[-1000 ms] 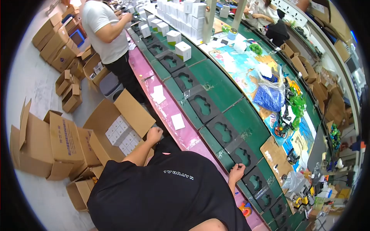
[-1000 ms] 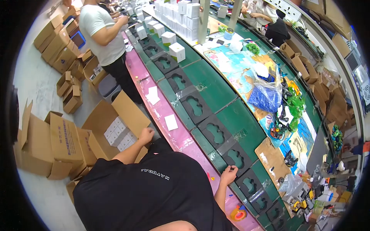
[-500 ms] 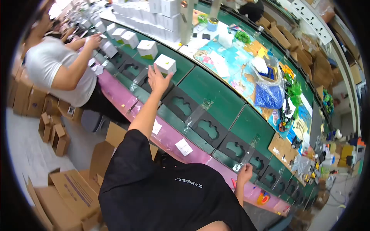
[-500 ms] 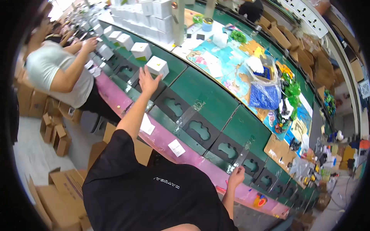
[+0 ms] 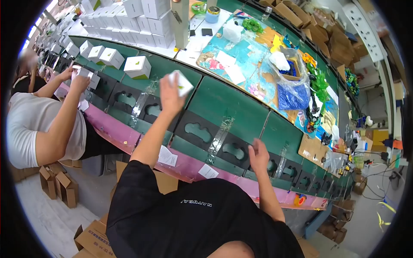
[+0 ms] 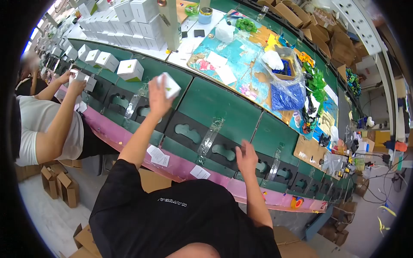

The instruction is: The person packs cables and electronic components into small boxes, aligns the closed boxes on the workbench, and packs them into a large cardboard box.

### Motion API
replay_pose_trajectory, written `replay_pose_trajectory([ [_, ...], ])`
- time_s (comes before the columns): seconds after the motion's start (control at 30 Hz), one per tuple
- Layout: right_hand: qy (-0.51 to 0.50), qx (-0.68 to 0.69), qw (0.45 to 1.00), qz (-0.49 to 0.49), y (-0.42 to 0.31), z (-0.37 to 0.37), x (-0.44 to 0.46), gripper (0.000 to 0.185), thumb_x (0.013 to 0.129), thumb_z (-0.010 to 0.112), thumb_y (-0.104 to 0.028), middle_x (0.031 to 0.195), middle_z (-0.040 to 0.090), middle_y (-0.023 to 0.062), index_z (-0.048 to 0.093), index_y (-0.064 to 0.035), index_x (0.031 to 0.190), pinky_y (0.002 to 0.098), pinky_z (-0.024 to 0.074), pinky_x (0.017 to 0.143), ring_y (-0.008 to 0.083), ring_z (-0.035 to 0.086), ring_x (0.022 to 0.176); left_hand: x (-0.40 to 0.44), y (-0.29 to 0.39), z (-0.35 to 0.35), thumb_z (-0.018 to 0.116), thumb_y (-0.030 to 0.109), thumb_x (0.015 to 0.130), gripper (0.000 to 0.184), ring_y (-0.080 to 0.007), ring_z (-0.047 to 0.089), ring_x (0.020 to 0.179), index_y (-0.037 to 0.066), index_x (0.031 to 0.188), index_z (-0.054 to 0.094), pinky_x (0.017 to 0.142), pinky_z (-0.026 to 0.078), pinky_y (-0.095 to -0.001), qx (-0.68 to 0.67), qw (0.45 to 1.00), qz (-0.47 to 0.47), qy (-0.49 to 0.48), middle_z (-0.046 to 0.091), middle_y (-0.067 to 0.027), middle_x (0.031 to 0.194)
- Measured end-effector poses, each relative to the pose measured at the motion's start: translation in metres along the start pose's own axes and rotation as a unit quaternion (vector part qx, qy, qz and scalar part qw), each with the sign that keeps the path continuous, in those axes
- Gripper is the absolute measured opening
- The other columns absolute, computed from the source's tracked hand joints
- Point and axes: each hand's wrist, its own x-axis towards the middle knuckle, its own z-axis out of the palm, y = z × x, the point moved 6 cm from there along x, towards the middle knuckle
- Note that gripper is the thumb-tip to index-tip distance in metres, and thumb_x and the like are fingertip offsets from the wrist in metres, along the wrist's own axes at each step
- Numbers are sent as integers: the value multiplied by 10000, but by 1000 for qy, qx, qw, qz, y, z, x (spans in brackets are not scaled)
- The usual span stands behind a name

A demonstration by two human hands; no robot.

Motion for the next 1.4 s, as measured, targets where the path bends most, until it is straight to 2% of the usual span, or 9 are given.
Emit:
replay_pose_trajectory([
  [0.1,-32,-65,986,-151,-87,12,66,768,732,778,-153,1413,426,181,412,-62,1401,392,441,982,336,466,1260,12,76,-13,786,59,587,893,-413,417,1157,22,1376,368,1034,376,-419,-126,980,109,-111,431,-220,1254],
  [0.27,-164,-126,952,-226,-139,68,134,1096,573,866,-185,1522,280,145,257,-46,1474,449,286,1130,334,286,1405,-18,125,58,776,58,565,1032,-406,306,1360,-48,1442,243,1152,259,-434,-194,930,228,-215,366,-213,1425],
  [0.37,-225,-172,931,-229,-122,95,145,1092,569,862,-171,1523,273,143,263,-54,1474,452,289,1128,327,277,1412,-26,110,62,813,175,599,1054,-423,144,1440,-18,1461,238,1167,164,-496,-216,929,169,-248,212,-261,1520],
  [0.5,-230,-198,925,-226,-117,96,151,1105,556,864,-175,1457,327,149,258,-70,1474,450,315,1113,366,279,1392,22,0,0,764,437,683,1029,-454,103,1441,-20,1459,266,1147,130,-542,-103,993,-3,-59,153,-288,1538],
  [0.6,-216,-169,934,-228,-121,98,151,1099,548,865,-174,1423,344,150,273,-71,1468,452,325,1105,376,301,1363,64,-122,-25,706,619,735,1089,-455,121,1433,-3,1482,215,1105,168,-621,77,968,-218,97,154,-311,1529],
  [0.8,-199,-157,943,-215,-108,96,156,1107,543,865,-192,1371,375,169,269,-60,1467,448,338,1095,377,347,1300,100,-204,-1,804,504,657,1161,-441,328,1318,6,1487,162,1039,376,-499,93,911,-382,-123,342,-254,1437],
  [0.97,-149,-187,955,-176,-86,60,162,1134,555,868,-238,1360,385,180,236,-38,1476,433,341,1091,379,372,1263,95,-65,6,824,181,550,1048,-403,411,1221,-23,1421,279,1033,400,-439,20,994,26,-108,432,-217,1323],
  [1.1,-168,-210,944,-190,-80,63,169,1154,556,875,-255,1368,385,179,222,-36,1481,429,338,1094,372,369,1271,47,72,41,808,139,541,1003,-387,424,1234,-38,1401,323,1023,413,-422,-193,912,245,-267,441,-219,1324],
  [1.4,-217,-196,942,-165,-108,86,171,1152,496,890,-329,1385,395,153,292,-73,1447,501,376,1018,372,375,1283,15,129,64,847,196,555,1135,-413,342,1335,37,1482,213,1047,375,-479,-280,882,242,-293,375,-215,1420],
])
